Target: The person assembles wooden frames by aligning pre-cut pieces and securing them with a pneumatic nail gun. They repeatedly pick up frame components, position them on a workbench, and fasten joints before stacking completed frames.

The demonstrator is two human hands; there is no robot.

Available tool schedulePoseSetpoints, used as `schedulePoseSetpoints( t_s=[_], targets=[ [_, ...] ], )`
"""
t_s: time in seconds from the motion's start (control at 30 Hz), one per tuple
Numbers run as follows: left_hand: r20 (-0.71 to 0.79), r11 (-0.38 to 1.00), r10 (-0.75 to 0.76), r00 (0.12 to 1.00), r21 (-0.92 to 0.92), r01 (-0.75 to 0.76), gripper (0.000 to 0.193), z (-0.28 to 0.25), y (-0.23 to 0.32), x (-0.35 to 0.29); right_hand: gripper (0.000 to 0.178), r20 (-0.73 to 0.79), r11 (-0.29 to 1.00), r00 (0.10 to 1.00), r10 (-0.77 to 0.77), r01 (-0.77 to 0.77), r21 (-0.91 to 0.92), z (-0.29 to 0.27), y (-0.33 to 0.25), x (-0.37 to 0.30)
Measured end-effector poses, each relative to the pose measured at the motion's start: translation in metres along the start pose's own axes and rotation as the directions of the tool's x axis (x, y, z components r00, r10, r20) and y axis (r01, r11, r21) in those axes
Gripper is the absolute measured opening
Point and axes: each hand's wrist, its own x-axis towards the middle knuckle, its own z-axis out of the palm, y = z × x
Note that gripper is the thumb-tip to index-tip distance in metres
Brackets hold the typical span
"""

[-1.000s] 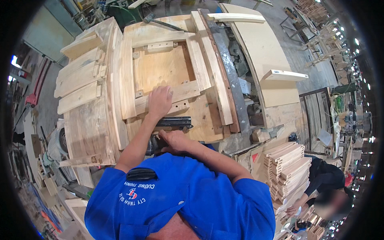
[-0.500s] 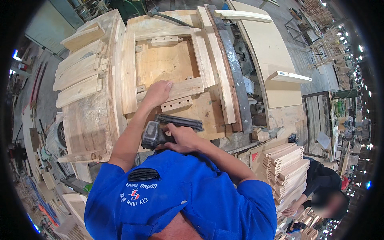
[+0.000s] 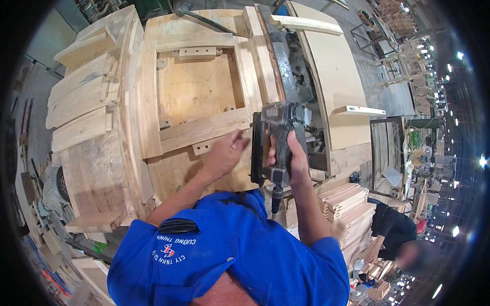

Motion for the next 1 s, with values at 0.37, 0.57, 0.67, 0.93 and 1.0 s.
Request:
schedulePoseSetpoints(
  t_s=[0.37,0.57,0.67,0.93,1.0],
  targets=[
    [0.425,0.81,-0.224,0.877,-0.419,0.41,0.046,0.043,-0.02,0.023,0.056,-0.121,0.983,0.975,0.185,-0.186,0.002,0.015,-0.012,0.051],
    [0.306,0.782,-0.105,0.946,-0.563,0.269,0.046,0.056,-0.025,0.028,0.055,-0.18,0.98,0.971,0.157,-0.175,-0.093,0.032,-0.025,0.05],
    [0.263,0.846,-0.125,0.957,-0.476,0.241,0.044,0.047,-0.012,0.042,0.054,-0.149,0.981,0.973,0.174,-0.184,-0.056,0.029,-0.038,0.064],
    [-0.172,0.828,-0.077,0.982,-0.56,-0.034,0.049,0.014,-0.011,0.161,0.053,-0.015,0.989,0.989,0.146,-0.147,-0.034,0.07,-0.098,0.196],
    [-0.132,0.9,-0.16,0.978,-0.427,0.09,0.05,-0.01,0.003,0.192,0.053,-0.005,0.991,0.992,0.129,-0.129,-0.043,0.071,-0.11,0.237]
  ],
)
